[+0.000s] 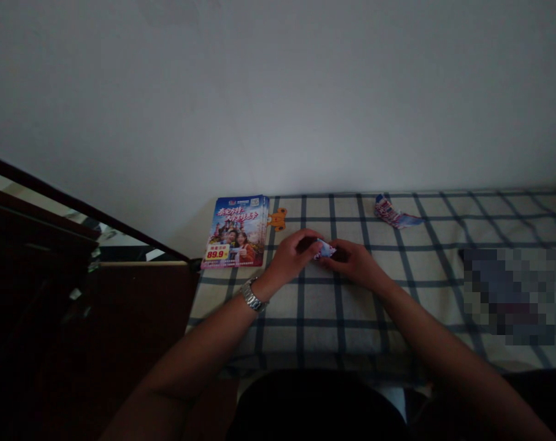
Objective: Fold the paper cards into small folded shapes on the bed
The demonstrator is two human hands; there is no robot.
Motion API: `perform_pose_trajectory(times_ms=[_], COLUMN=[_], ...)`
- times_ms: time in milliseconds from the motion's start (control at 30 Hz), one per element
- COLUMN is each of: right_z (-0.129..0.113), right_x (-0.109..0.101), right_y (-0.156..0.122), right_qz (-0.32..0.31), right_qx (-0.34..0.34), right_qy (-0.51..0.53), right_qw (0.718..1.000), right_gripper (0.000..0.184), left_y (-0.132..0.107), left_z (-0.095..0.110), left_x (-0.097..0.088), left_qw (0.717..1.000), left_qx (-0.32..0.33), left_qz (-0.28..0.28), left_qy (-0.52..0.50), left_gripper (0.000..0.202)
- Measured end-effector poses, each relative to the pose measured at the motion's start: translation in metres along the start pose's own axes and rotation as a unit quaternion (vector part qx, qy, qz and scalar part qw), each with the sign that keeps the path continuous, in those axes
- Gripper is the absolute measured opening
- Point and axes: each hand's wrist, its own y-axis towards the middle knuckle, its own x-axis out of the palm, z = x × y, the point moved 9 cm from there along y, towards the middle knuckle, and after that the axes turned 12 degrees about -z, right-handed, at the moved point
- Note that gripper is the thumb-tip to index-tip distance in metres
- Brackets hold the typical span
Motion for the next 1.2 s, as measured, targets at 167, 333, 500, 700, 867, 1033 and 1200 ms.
perform_pose_trajectory(times_ms=[167,333,500,700,867,1033,1200], right_z=[-0.002,0.0,0.0,-0.003,-0.002,-0.003,-0.003], right_x=[0.0,0.001,0.002,0.007,0.01,0.011,0.012], right_y=[-0.001,0.0,0.0,0.0,0.001,0.0,0.0], right_qz=[0.002,0.0,-0.002,-0.022,-0.04,-0.054,-0.069], right_qx=[0.0,-0.007,-0.013,-0.022,-0.018,-0.018,-0.015], right_qy=[-0.033,-0.026,-0.026,-0.008,-0.001,0.002,0.005], right_qw=[0.999,1.0,1.0,0.999,0.999,0.998,0.997], right_gripper=[0.026,0.026,0.026,0.034,0.037,0.034,0.03], left_y=[0.001,0.002,0.001,0.001,0.001,0.001,0.001], left_z=[0.0,-0.002,-0.001,-0.001,0.0,0.002,0.003], left_x=[-0.002,-0.005,-0.007,-0.007,-0.007,-0.003,-0.003], left_qw=[1.0,1.0,0.999,0.999,0.999,0.998,0.998], left_qx=[-0.013,-0.025,-0.028,-0.015,-0.013,-0.026,-0.027], left_qz=[-0.01,0.006,0.02,0.032,0.027,-0.009,-0.026], left_qy=[0.005,0.006,0.001,-0.022,0.011,0.05,0.059], left_gripper=[0.026,0.024,0.021,0.019,0.019,0.02,0.021])
